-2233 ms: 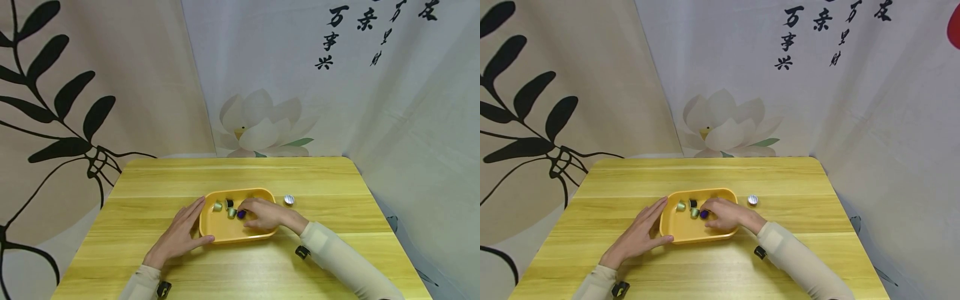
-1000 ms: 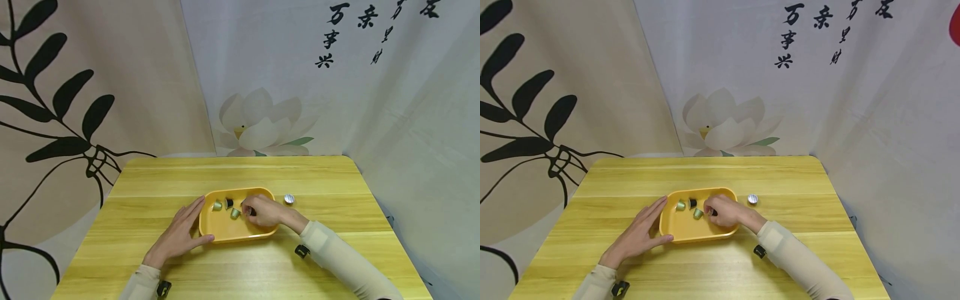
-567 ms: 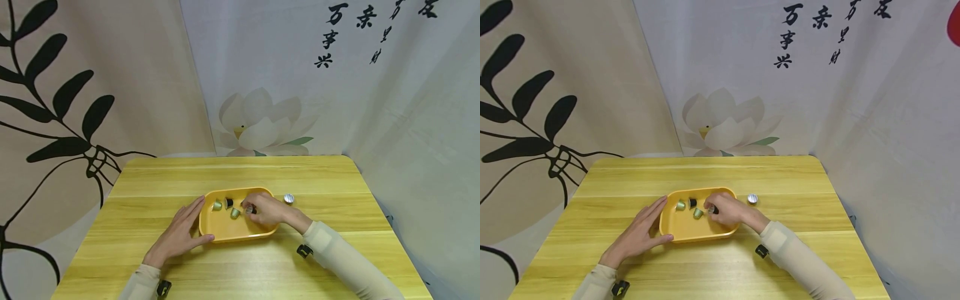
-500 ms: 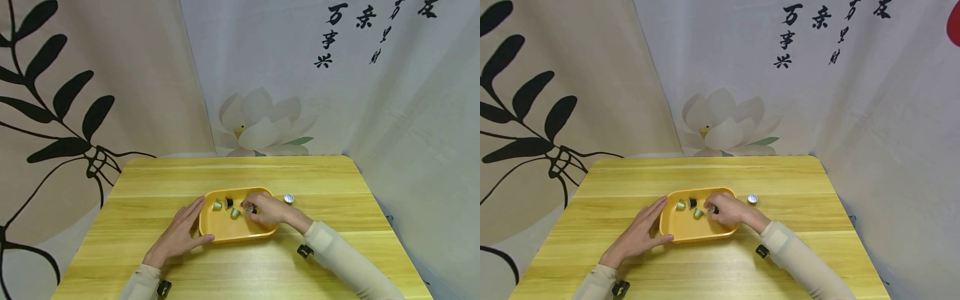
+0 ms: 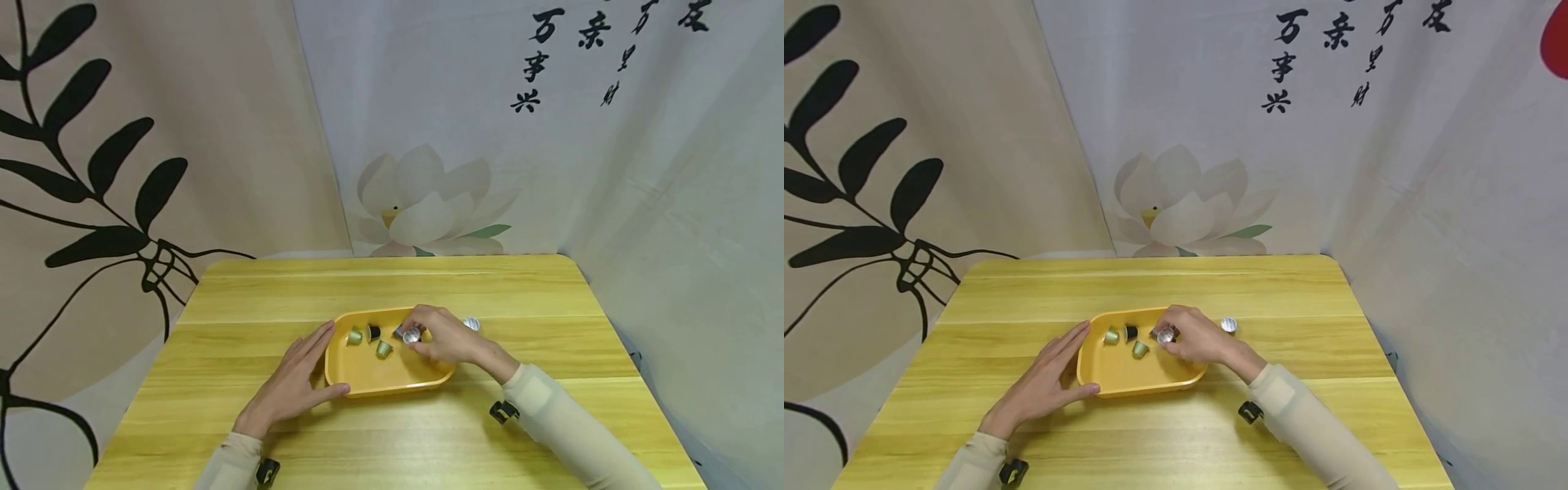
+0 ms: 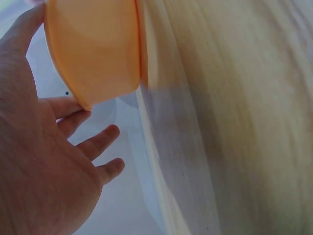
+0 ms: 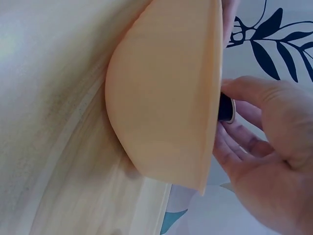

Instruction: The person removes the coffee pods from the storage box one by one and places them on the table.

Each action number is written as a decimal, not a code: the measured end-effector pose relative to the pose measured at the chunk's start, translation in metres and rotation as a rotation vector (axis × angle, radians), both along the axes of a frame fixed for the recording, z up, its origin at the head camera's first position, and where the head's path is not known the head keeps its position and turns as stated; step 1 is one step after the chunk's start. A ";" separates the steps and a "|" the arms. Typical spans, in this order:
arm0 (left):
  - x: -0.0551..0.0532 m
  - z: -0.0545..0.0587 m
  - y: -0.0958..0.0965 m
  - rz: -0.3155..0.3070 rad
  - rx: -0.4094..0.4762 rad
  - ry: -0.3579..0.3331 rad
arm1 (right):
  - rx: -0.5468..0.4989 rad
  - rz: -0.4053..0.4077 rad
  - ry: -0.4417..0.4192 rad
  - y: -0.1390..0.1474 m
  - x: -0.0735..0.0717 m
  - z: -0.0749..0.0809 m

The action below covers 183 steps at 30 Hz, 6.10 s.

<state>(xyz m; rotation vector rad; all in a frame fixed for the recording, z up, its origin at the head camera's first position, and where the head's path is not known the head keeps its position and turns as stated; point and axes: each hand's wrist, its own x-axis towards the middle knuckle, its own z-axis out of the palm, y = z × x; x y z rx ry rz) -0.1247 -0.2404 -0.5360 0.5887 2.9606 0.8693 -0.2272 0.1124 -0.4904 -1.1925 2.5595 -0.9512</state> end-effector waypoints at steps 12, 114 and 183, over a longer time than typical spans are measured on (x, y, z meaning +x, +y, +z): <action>0.001 -0.001 0.000 0.003 0.004 -0.004 | -0.137 -0.089 -0.035 0.019 0.000 0.003; -0.001 -0.003 -0.001 0.004 0.008 -0.017 | -0.188 -0.512 -0.241 0.148 -0.020 -0.065; 0.000 -0.004 0.000 0.009 -0.001 -0.013 | -0.090 -0.407 -0.016 0.120 -0.002 -0.024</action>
